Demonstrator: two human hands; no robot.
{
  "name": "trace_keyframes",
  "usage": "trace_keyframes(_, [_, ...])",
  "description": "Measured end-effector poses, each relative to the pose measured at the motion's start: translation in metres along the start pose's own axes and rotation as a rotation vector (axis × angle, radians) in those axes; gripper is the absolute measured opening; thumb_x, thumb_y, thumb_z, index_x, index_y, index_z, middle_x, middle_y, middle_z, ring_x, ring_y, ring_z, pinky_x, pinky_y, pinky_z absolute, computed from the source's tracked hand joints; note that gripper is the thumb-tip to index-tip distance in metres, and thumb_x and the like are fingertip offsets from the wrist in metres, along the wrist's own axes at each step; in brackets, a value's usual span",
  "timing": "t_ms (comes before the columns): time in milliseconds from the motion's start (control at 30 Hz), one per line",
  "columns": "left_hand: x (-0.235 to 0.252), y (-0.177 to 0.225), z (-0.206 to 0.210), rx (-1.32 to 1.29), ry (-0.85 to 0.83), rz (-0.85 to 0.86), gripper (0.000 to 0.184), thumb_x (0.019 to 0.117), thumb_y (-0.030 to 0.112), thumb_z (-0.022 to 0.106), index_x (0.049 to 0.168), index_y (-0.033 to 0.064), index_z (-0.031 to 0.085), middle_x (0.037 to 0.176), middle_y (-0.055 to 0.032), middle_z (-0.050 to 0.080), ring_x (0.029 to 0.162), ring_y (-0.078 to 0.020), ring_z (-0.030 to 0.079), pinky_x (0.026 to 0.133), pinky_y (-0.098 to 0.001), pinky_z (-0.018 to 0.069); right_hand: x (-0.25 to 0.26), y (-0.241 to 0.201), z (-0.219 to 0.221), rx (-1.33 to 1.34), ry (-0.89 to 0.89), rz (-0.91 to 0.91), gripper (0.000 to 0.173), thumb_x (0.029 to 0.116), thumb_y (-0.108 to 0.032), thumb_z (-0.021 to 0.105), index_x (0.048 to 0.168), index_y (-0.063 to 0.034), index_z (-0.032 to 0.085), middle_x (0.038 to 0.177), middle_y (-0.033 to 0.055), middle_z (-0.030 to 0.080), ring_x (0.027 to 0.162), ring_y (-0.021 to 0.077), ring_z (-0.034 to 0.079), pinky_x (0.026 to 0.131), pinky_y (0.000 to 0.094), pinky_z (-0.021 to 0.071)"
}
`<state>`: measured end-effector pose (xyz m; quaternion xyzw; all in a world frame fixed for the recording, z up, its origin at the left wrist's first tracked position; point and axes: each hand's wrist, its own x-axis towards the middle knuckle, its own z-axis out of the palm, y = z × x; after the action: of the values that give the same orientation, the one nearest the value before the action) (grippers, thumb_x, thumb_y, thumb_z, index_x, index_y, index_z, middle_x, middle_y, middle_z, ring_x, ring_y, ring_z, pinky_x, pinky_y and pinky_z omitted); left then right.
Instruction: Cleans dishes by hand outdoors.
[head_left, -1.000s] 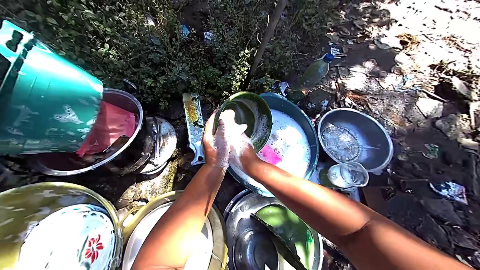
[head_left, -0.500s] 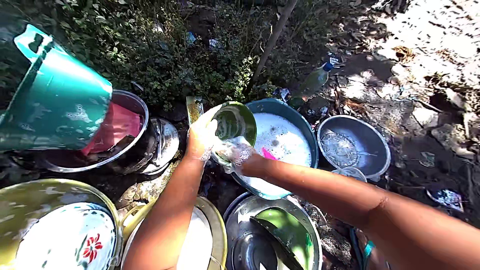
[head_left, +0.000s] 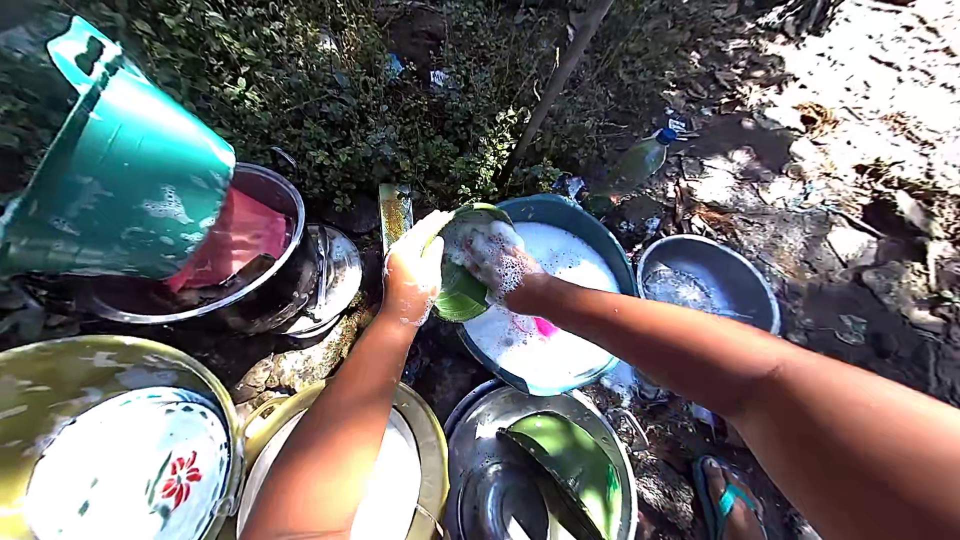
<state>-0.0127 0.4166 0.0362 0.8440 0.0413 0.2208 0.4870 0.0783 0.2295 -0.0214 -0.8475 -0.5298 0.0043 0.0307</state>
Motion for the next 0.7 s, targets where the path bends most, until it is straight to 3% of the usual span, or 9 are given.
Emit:
trace_keyframes(100, [-0.002, 0.014, 0.021, -0.094, 0.178, -0.024, 0.036, 0.1020, 0.006, 0.053, 0.137, 0.0021, 0.063, 0.140, -0.0141, 0.062, 0.134, -0.0166, 0.056, 0.116, -0.0313, 0.0406, 0.004, -0.046, -0.018, 0.280, -0.148, 0.222, 0.067, 0.0903, -0.016, 0.072, 0.150, -0.0007, 0.047, 0.156, 0.0248, 0.043, 0.144, 0.0423, 0.040, 0.116, 0.0624, 0.0333])
trace_keyframes(167, [-0.006, 0.009, 0.027, -0.194, 0.184, -0.177, 0.039, 0.1052, 0.010, 0.051, 0.143, 0.0036, 0.056, 0.144, -0.0149, 0.059, 0.131, -0.0182, 0.057, 0.111, -0.0342, 0.0439, 0.011, -0.075, -0.029, 0.508, -0.009, 0.261, 0.052, 0.0906, -0.012, 0.070, 0.140, 0.0009, 0.058, 0.136, 0.0223, 0.062, 0.128, 0.0362, 0.059, 0.109, 0.0543, 0.0451])
trace_keyframes(300, [0.007, -0.010, 0.013, -0.606, 0.129, -0.617, 0.049, 0.1108, 0.024, 0.041, 0.157, 0.0100, 0.035, 0.156, -0.0102, 0.045, 0.139, -0.0180, 0.047, 0.112, -0.0391, 0.0419, 0.020, -0.063, -0.069, 0.584, -0.014, 0.140, 0.034, 0.0985, -0.015, 0.065, 0.129, -0.0003, 0.065, 0.118, 0.0208, 0.070, 0.111, 0.0344, 0.067, 0.098, 0.0542, 0.0516])
trace_keyframes(367, [0.006, -0.029, 0.000, -0.626, 0.073, -0.502, 0.058, 0.1102, 0.041, 0.037, 0.160, 0.0132, 0.031, 0.157, -0.0074, 0.045, 0.139, -0.0151, 0.047, 0.114, -0.0382, 0.0410, 0.021, -0.040, -0.086, 0.642, 0.085, 0.111, 0.026, 0.0958, -0.022, 0.070, 0.114, -0.0036, 0.072, 0.105, 0.0150, 0.073, 0.101, 0.0278, 0.070, 0.092, 0.0515, 0.0539])
trace_keyframes(433, [0.005, -0.049, -0.016, -0.517, -0.048, -0.183, 0.069, 0.1046, 0.050, 0.046, 0.155, 0.0052, 0.034, 0.151, -0.0086, 0.047, 0.133, -0.0102, 0.050, 0.111, -0.0309, 0.0439, 0.026, -0.017, -0.104, 0.695, 0.248, 0.175, 0.019, 0.0902, -0.023, 0.074, 0.099, -0.0058, 0.074, 0.093, 0.0107, 0.073, 0.091, 0.0228, 0.068, 0.084, 0.0494, 0.0533])
trace_keyframes(500, [0.009, -0.047, -0.027, -0.453, -0.085, -0.072, 0.058, 0.0986, 0.042, 0.060, 0.140, 0.0021, 0.051, 0.137, -0.0074, 0.060, 0.121, -0.0089, 0.058, 0.104, -0.0295, 0.0492, 0.035, 0.006, -0.121, 0.556, 0.356, 0.230, 0.024, 0.0912, -0.026, 0.074, 0.103, -0.0048, 0.075, 0.103, 0.0136, 0.073, 0.101, 0.0273, 0.069, 0.090, 0.0532, 0.0531])
trace_keyframes(567, [0.011, -0.031, -0.020, -0.491, -0.111, -0.139, 0.031, 0.0960, 0.026, 0.062, 0.119, 0.0056, 0.055, 0.109, -0.0029, 0.064, 0.100, -0.0080, 0.063, 0.089, -0.0303, 0.0546, 0.050, 0.026, -0.124, 0.368, 0.468, 0.224, 0.028, 0.0932, -0.026, 0.071, 0.109, -0.0027, 0.072, 0.119, 0.0185, 0.068, 0.114, 0.0328, 0.065, 0.097, 0.0515, 0.0527])
trace_keyframes(633, [0.007, -0.015, -0.007, -0.519, -0.122, -0.241, 0.037, 0.1014, 0.022, 0.055, 0.133, 0.0032, 0.051, 0.121, -0.0100, 0.064, 0.109, -0.0145, 0.064, 0.096, -0.0367, 0.0545, 0.061, 0.027, -0.117, 0.381, 0.498, 0.343, 0.032, 0.0941, -0.017, 0.067, 0.119, 0.0031, 0.068, 0.138, 0.0253, 0.056, 0.130, 0.0367, 0.055, 0.107, 0.0489, 0.0482])
trace_keyframes(700, [0.004, -0.005, 0.005, -0.517, -0.061, -0.324, 0.050, 0.1082, 0.029, 0.049, 0.153, 0.0097, 0.041, 0.143, -0.0098, 0.058, 0.128, -0.0166, 0.059, 0.109, -0.0397, 0.0494, 0.059, 0.001, -0.105, 0.491, 0.522, 0.459, 0.032, 0.0937, -0.018, 0.066, 0.120, 0.0018, 0.066, 0.139, 0.0230, 0.057, 0.131, 0.0337, 0.055, 0.105, 0.0494, 0.0491])
